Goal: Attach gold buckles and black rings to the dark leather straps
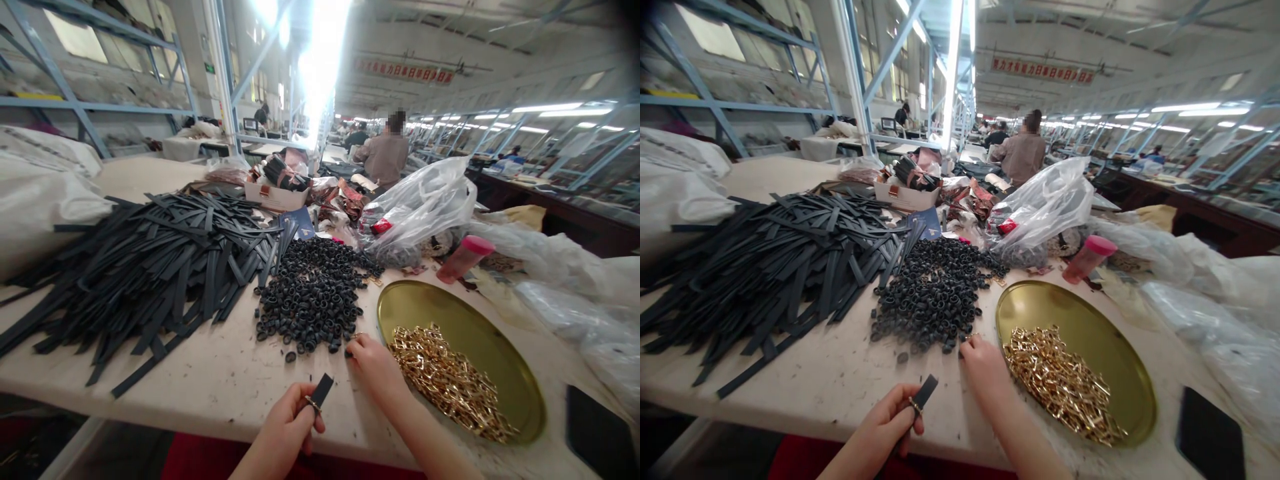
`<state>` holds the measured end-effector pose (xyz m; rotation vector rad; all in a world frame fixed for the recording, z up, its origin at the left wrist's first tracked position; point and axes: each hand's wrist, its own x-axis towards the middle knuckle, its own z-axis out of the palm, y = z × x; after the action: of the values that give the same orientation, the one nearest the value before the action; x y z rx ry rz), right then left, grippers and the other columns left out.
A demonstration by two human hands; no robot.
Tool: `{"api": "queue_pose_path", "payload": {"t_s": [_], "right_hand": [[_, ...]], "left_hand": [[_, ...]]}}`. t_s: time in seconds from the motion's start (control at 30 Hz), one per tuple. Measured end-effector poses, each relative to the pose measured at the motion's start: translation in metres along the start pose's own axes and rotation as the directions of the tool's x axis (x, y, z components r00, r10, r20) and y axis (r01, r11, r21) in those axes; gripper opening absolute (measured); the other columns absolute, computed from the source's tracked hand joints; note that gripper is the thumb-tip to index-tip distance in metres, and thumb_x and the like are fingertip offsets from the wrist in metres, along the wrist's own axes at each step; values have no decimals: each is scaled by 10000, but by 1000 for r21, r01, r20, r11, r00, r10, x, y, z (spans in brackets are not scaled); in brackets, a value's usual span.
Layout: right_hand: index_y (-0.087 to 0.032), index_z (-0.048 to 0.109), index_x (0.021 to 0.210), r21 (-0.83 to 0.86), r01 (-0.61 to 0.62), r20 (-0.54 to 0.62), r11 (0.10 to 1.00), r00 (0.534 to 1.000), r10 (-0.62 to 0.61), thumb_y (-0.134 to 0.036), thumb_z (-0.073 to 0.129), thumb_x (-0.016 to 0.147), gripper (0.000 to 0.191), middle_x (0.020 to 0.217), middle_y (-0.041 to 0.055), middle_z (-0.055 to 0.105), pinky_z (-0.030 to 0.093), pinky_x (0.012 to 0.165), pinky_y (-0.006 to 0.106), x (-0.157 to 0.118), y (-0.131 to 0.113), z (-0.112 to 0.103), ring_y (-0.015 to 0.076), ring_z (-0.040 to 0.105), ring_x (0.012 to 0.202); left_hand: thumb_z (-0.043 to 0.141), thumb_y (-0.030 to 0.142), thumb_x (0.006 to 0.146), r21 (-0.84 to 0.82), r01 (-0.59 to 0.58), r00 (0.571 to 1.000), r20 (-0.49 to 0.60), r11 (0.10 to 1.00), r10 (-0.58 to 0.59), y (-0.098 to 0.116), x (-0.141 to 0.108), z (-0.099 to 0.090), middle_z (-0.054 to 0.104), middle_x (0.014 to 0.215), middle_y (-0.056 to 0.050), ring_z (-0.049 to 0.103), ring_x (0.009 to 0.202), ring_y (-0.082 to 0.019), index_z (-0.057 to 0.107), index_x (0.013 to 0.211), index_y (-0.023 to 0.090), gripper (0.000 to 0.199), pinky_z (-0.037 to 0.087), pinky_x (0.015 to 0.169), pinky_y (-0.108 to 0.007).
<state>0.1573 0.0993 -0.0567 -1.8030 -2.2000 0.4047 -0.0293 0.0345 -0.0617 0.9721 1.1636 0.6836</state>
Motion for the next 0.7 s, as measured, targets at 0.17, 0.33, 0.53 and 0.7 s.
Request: {"api": "queue_pose_path", "payload": {"t_s": [0.17, 0.33, 0.53, 0.7], "right_hand": [[-190, 556, 677, 144, 10, 29, 990, 999, -15, -171, 478, 781, 132, 759, 42, 572, 395, 670, 282, -1, -10, -3, 179, 530, 737], [-179, 536, 733, 861, -249, 225, 443, 968, 108, -364, 563, 761, 189, 603, -28, 519, 395, 544, 243, -35, -36, 1, 116, 481, 549], [-154, 621, 782, 928, -334, 309, 163, 938, 157, -405, 687, 645, 294, 547, -39, 536, 364, 557, 241, -59, -48, 10, 104, 473, 523], [-157, 623, 730, 913, -355, 333, 199, 933, 134, -441, 699, 609, 318, 533, -40, 541, 357, 543, 242, -66, -54, 8, 104, 468, 505]], "left_hand": [[413, 420, 716, 37, -10, 1000, -14, 999, 10, 5, -4, 0, 550, 598, 42, 385, 359, -54, 479, 901, 147, 336, 273, 391, -191], [426, 437, 760, 108, -86, 993, -74, 990, 94, 8, -8, 4, 505, 538, 62, 353, 359, -58, 456, 758, 181, 258, 265, 375, -180], [428, 327, 783, 279, -134, 990, -15, 951, 144, 11, -18, 5, 440, 455, 82, 376, 418, -83, 474, 667, 191, 185, 283, 442, -191], [429, 288, 776, 310, -161, 986, 1, 937, 170, 17, -27, 9, 455, 499, 68, 405, 463, -92, 498, 682, 176, 162, 301, 469, -202]]}}
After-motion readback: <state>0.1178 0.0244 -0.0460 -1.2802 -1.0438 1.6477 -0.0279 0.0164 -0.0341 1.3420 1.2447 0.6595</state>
